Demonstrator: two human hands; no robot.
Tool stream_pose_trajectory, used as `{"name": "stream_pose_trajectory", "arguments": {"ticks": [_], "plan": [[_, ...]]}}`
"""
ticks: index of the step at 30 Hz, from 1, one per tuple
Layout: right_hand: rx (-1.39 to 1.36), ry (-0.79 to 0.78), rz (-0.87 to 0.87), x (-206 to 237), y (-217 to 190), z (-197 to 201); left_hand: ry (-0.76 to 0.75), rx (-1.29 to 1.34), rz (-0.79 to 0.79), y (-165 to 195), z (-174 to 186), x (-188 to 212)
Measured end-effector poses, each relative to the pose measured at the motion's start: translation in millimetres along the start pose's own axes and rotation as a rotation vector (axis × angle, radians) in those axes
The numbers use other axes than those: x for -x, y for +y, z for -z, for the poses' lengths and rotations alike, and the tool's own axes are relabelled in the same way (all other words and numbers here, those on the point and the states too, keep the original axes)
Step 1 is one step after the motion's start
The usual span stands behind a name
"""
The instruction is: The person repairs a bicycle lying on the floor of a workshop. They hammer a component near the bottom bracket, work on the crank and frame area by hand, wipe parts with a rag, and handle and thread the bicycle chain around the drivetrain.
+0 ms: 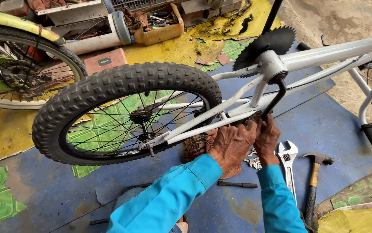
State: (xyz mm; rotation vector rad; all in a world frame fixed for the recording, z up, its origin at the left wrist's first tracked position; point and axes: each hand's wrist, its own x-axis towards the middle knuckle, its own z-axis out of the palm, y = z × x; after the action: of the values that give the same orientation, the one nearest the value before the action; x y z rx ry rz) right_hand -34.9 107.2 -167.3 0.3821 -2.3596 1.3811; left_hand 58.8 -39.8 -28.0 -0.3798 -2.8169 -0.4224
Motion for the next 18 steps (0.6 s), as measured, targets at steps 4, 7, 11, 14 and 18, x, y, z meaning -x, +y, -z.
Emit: {"name": "stream_pose_trajectory", "arguments": {"ticks": [4, 7, 11, 14, 18], "plan": [[0.015, 0.056, 0.052, -3, -10, -2, -0.030, 0.006, -0.008, -9, -3, 6], [-0.028, 0.076, 0.059, 1, -19, -9, -0.028, -0.031, 0.001, -13, -8, 8], [-0.102, 0.053, -0.030, 8, -17, -15, 0.030, -0.063, -0.024, -13, -18, 5], [-0.181, 0.048, 0.002, 13, -7, -16, -0.045, -0.024, -0.007, -13, -21, 4], [-0.024, -0.159, -0.221, 41, 1, -27, 0.002, -0.062, 0.013, -10, -20, 3]]}}
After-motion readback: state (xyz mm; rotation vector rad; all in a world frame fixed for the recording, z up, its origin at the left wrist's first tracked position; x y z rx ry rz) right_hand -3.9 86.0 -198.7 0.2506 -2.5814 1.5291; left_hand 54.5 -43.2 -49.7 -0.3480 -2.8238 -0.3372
